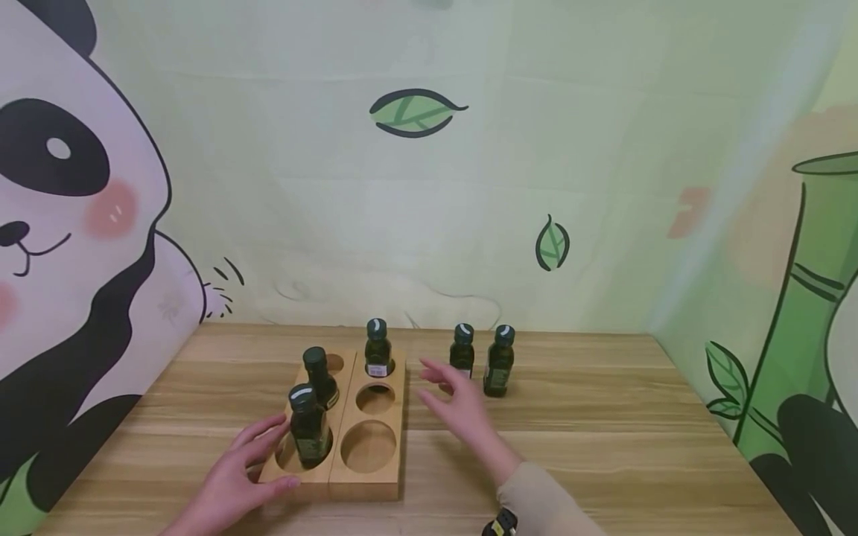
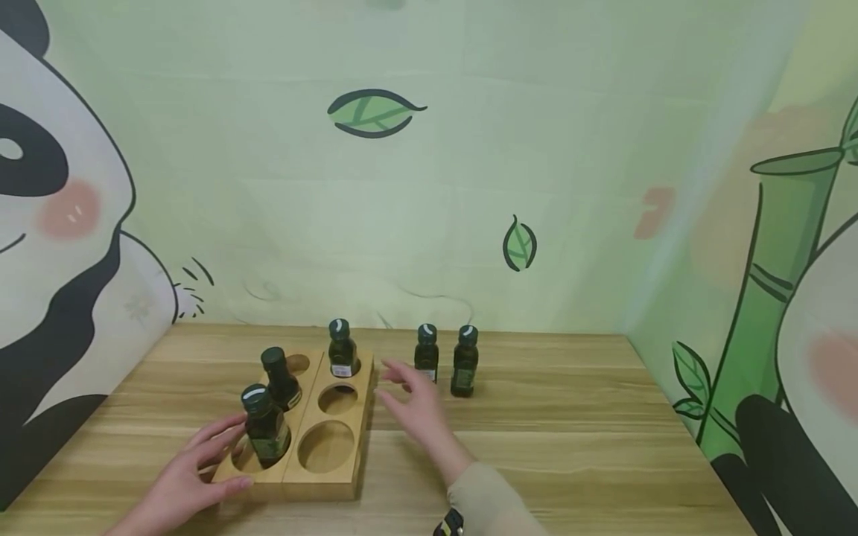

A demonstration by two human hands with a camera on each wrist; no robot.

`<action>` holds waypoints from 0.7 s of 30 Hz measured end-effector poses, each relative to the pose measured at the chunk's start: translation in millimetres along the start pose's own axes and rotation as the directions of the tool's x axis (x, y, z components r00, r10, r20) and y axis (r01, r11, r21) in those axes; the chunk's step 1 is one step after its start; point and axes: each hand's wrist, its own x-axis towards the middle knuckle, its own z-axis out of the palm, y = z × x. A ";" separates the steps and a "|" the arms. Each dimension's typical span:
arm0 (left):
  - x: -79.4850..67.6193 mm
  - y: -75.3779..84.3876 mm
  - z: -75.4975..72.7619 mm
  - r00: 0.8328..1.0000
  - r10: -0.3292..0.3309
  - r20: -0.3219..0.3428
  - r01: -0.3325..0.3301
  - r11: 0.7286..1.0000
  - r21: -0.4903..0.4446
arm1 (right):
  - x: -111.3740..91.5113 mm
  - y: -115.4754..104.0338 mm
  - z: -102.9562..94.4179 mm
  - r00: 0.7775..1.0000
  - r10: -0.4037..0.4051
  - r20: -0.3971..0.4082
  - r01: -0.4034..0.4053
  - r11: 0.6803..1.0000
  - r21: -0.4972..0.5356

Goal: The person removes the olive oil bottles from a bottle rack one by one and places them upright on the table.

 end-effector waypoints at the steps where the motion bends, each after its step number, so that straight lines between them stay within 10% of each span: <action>1: 0.1 0.0 0.1 1.000 0.004 0.000 -0.004 1.000 -0.001 | 2.0 -1.7 1.6 1.000 0.005 0.001 -0.005 1.000 0.000; 21: 0.4 3.5 -1.1 1.000 -0.017 0.015 0.017 1.000 -0.002 | 37.4 -20.7 26.0 0.996 0.075 -0.055 -0.072 0.995 0.064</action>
